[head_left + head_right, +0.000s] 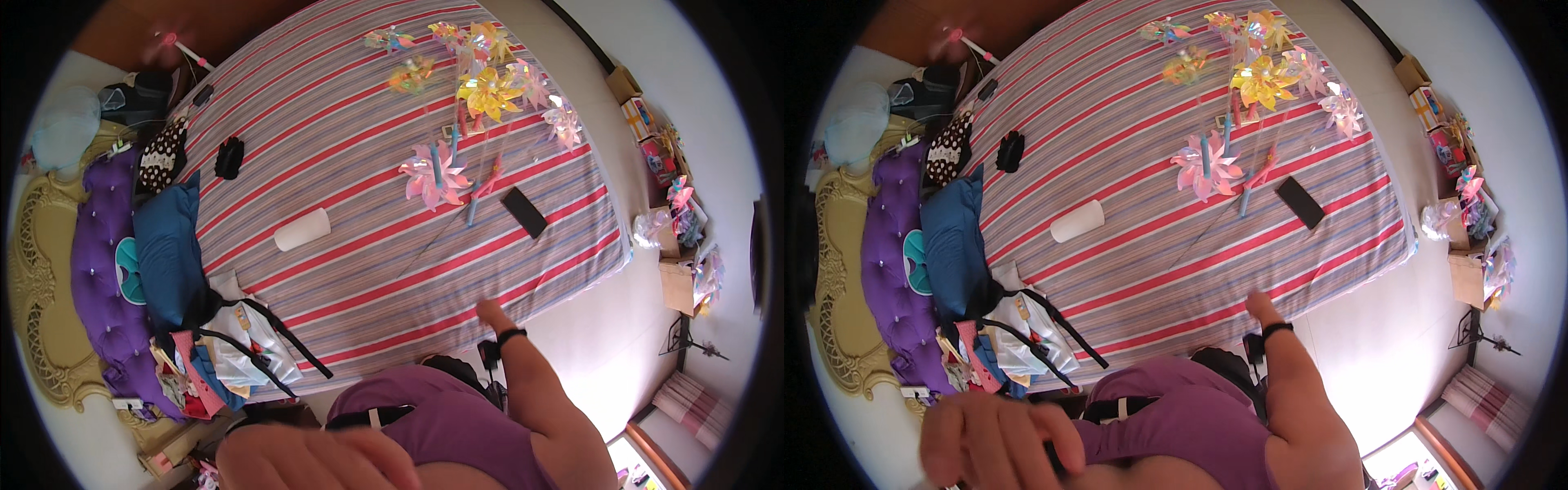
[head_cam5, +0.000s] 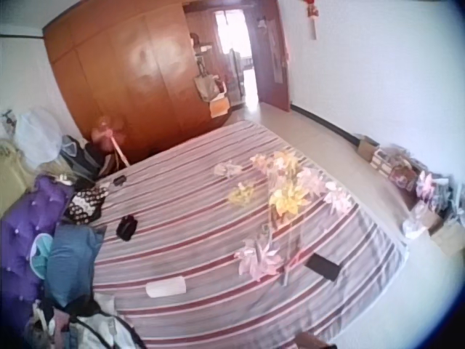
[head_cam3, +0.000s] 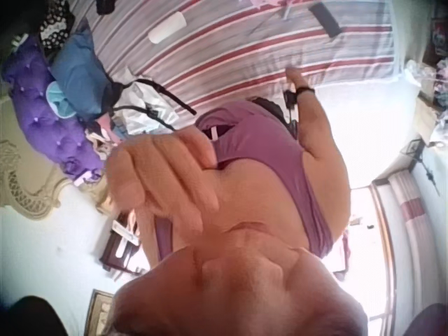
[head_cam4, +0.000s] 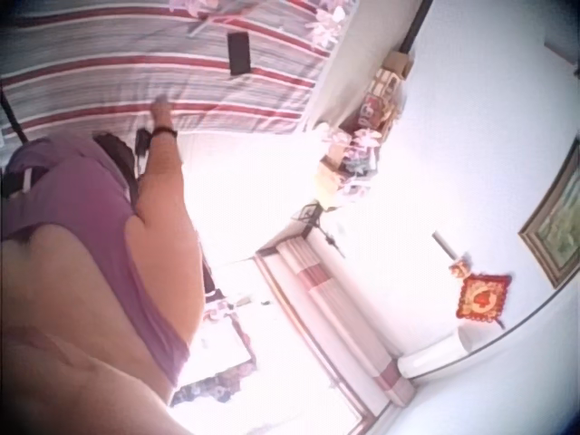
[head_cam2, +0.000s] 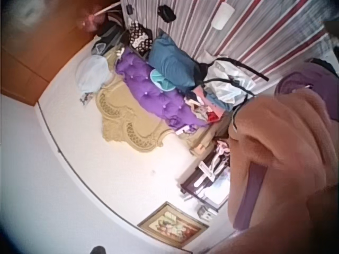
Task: The person assembles colorful paper pinwheels by attaching the rotating blades to clear plastic stems using small plastic connectors and a hot glue gun.
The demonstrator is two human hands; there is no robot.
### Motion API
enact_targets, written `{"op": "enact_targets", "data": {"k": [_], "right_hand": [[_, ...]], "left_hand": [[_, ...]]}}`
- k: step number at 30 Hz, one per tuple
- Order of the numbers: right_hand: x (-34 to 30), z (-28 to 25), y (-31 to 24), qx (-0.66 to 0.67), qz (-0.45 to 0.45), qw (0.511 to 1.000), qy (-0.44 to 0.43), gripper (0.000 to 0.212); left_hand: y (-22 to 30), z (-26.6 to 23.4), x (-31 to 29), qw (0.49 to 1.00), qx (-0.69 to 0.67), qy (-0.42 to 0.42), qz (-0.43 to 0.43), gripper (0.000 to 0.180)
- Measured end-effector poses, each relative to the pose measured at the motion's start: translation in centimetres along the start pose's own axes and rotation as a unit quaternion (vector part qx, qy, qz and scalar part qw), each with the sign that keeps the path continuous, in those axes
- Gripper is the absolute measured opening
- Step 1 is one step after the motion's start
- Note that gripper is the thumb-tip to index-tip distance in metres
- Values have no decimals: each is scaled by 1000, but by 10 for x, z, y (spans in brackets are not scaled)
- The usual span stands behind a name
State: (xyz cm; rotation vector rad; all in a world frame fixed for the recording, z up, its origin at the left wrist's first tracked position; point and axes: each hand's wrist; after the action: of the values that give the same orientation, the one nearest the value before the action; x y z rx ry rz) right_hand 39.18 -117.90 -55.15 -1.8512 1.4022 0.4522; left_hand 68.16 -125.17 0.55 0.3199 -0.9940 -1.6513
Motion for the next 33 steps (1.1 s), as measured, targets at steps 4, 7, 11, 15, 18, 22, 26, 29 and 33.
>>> {"op": "enact_targets", "data": {"k": [4,7,11,15,18,22,26,29,33], "right_hand": [[-72,61,-6,52,49,977,-202,24],[-111,30,-9,207,280,924,-156,23],[-93,24,64,-115,-79,987,75,14],[-70,-84,20,-66,37,986,146,21],[-60,-139,-19,152,73,935,311,25],[-32,-201,17,180,101,912,354,31],[21,-233,68,190,136,885,403,36],[69,-255,114,190,137,872,431,42],[135,-278,169,162,153,836,502,47]], "left_hand": [[25,-18,-51,944,282,168,-26,18],[20,-47,-65,833,519,128,-142,17],[-24,-94,-102,793,547,202,-180,16],[-74,-148,-154,768,529,268,-242,17],[-91,-200,-184,712,557,255,-345,26],[-129,-223,-198,667,626,210,-345,26],[-185,-260,-196,687,477,358,-416,21],[-236,-292,-159,706,429,375,-420,24],[-313,-323,-77,719,358,398,-444,30]]}}
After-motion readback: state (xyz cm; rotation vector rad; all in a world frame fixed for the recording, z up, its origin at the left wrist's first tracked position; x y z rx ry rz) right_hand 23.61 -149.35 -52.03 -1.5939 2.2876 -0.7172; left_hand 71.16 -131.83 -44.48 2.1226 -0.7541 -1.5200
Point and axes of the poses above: each hand's wrist, its own x-axis towards the middle knuckle, its own z-axis out of the palm, y = z × x, and after that the axes turned 10 degrees about y, right-handed
